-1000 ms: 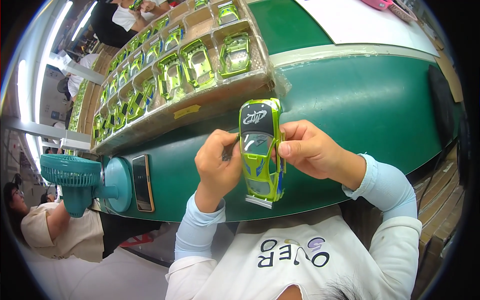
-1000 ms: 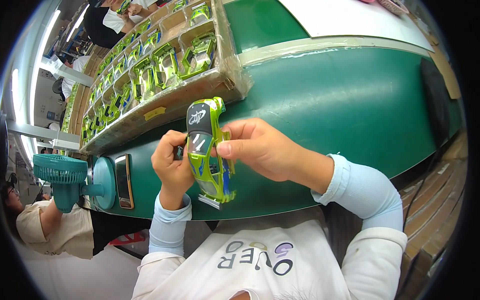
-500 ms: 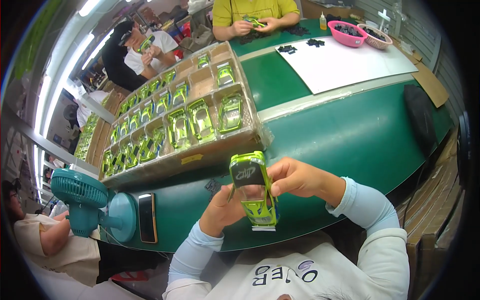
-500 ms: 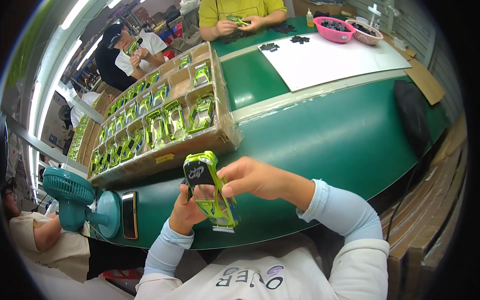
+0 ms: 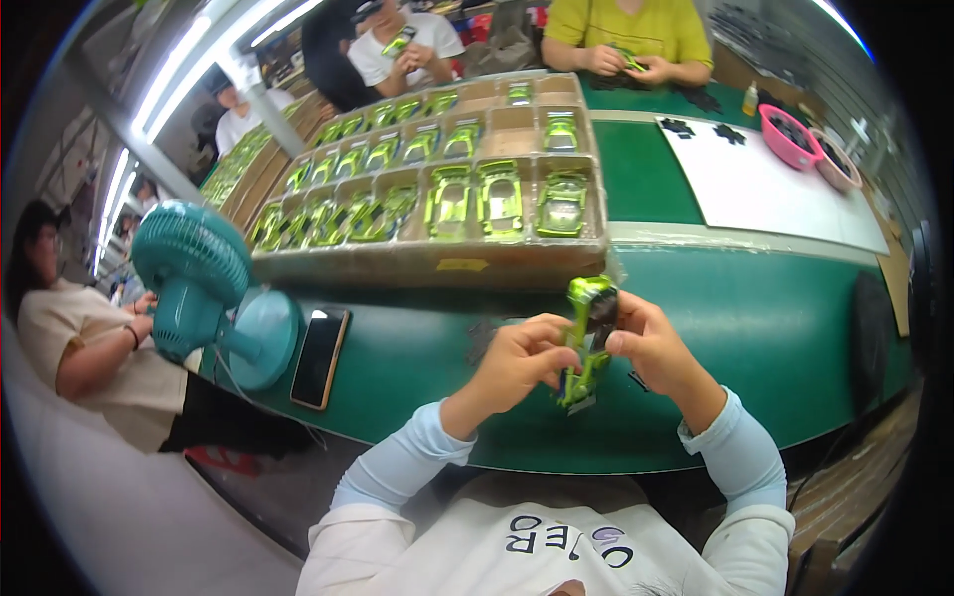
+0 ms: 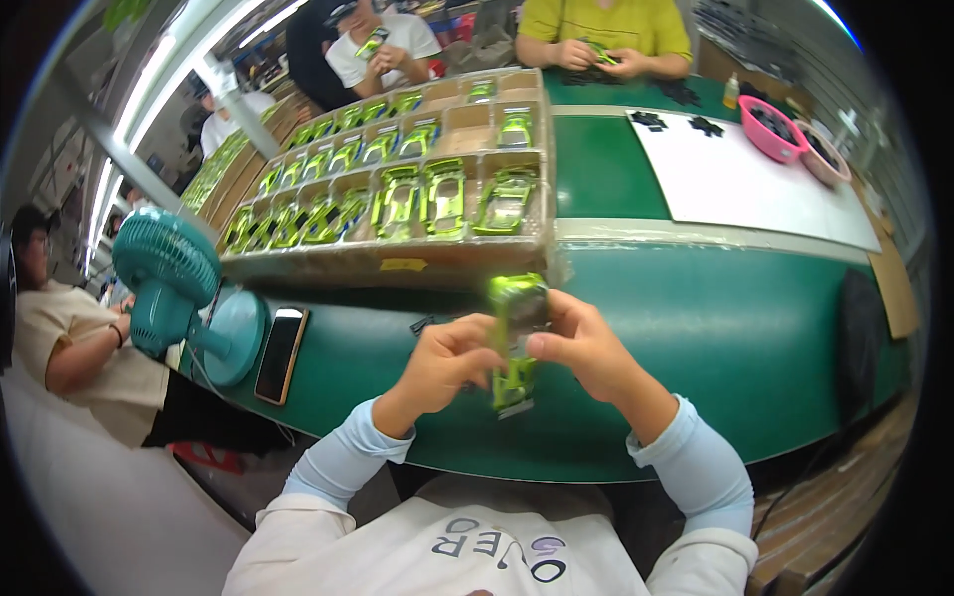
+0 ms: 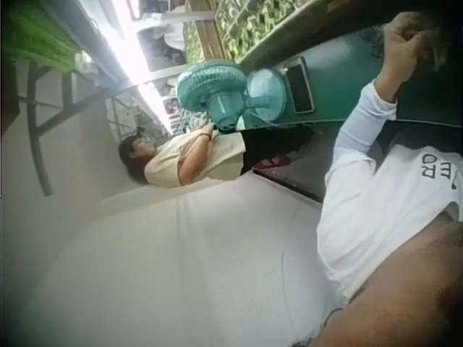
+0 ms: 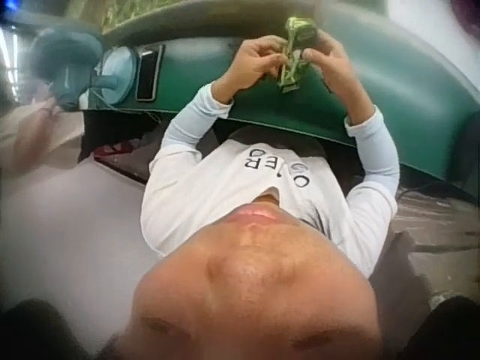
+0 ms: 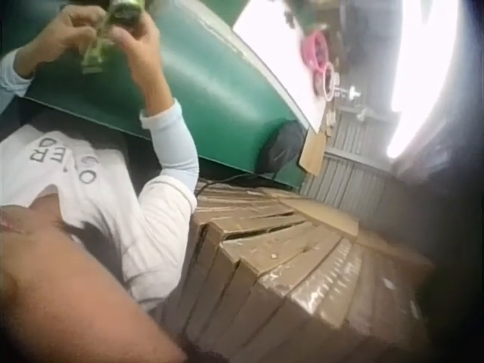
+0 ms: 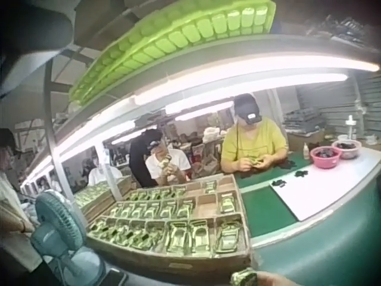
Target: The person assembles toy cars by taking car bodies from a tray, picking up small plastic components from the table, and fitting the components into each car body by hand.
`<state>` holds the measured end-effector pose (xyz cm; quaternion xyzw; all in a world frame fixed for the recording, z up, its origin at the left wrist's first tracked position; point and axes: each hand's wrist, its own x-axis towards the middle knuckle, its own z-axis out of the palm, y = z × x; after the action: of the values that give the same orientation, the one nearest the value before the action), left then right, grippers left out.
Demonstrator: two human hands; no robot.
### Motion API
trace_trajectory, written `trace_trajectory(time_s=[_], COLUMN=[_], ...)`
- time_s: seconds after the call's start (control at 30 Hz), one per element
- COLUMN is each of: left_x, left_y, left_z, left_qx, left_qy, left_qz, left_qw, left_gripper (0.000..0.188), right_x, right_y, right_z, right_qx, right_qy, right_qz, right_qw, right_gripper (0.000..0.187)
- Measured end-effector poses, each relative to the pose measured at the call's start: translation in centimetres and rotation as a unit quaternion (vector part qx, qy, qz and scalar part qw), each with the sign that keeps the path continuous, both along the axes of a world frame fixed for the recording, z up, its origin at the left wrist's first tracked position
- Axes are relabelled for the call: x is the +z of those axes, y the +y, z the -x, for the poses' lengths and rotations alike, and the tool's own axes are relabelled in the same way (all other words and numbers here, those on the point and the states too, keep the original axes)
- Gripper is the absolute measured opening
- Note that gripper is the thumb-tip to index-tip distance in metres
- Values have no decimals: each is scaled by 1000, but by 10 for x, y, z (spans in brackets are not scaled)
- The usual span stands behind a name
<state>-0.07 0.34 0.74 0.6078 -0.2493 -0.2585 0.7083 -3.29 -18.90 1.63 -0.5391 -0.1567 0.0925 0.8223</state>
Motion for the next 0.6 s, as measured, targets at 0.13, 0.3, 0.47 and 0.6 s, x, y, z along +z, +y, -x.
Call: trace_trajectory(time_s=[0.13, 0.3, 0.47, 0.6], left_x=[3, 6, 35, 71], left_y=[-3, 6, 11, 16], left_z=[9, 5, 7, -50], left_qx=[96, -152, -143, 83], left_qy=[-363, 117, 142, -88], left_qz=[-80, 68, 62, -50], left_qw=[923, 979, 977, 991], left_gripper=[36, 50, 56, 49], right_x=[-6, 11, 12, -1], right_y=[2, 6, 8, 0], right_z=[5, 13, 10, 5], right_qx=[-78, -35, -73, -193], right_qy=[10, 32, 33, -36], right_qz=[-13, -169, -170, 138], right_qw=[997, 984, 982, 971], right_gripper=[40, 43, 36, 29])
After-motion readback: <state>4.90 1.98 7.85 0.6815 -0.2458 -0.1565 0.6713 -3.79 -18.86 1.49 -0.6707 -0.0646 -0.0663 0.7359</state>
